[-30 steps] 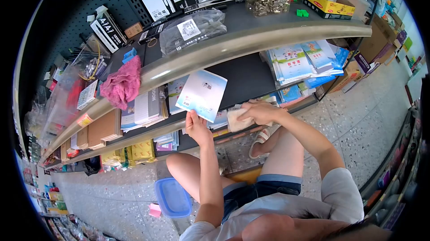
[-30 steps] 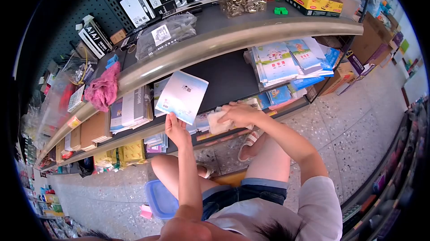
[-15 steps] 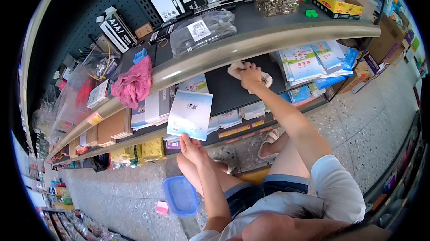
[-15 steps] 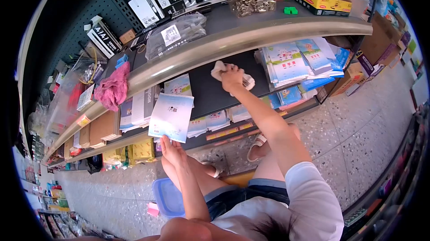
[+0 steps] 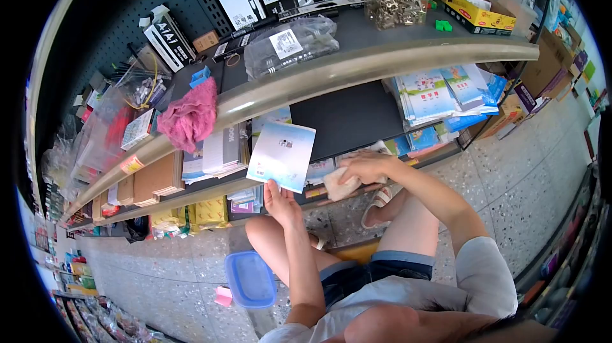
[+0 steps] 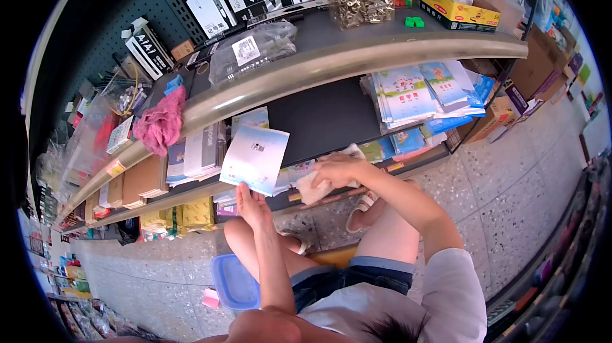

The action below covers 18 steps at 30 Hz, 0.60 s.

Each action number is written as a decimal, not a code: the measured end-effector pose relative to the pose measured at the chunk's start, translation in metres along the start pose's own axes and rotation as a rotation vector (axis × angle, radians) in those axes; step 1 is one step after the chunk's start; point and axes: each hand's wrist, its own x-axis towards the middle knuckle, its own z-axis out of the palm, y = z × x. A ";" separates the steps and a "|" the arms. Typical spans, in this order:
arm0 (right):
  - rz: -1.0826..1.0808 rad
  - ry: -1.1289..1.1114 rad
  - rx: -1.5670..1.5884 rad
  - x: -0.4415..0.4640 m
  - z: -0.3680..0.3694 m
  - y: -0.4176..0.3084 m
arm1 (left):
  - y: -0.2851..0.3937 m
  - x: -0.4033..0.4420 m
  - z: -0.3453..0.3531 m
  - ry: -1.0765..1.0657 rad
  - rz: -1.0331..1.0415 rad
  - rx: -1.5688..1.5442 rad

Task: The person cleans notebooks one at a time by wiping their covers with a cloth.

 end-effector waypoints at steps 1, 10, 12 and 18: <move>0.050 0.048 0.019 -0.010 0.007 0.002 | -0.006 -0.001 0.002 -0.007 -0.026 -0.006; 0.502 0.662 -0.029 -0.081 0.013 0.026 | -0.103 0.009 0.029 0.005 -0.332 -0.145; 0.622 0.796 -0.047 -0.086 0.004 0.018 | -0.117 0.008 0.028 0.022 -0.367 -0.148; 0.498 0.797 -0.089 -0.044 0.004 0.000 | -0.123 -0.004 0.025 -0.040 -0.512 0.010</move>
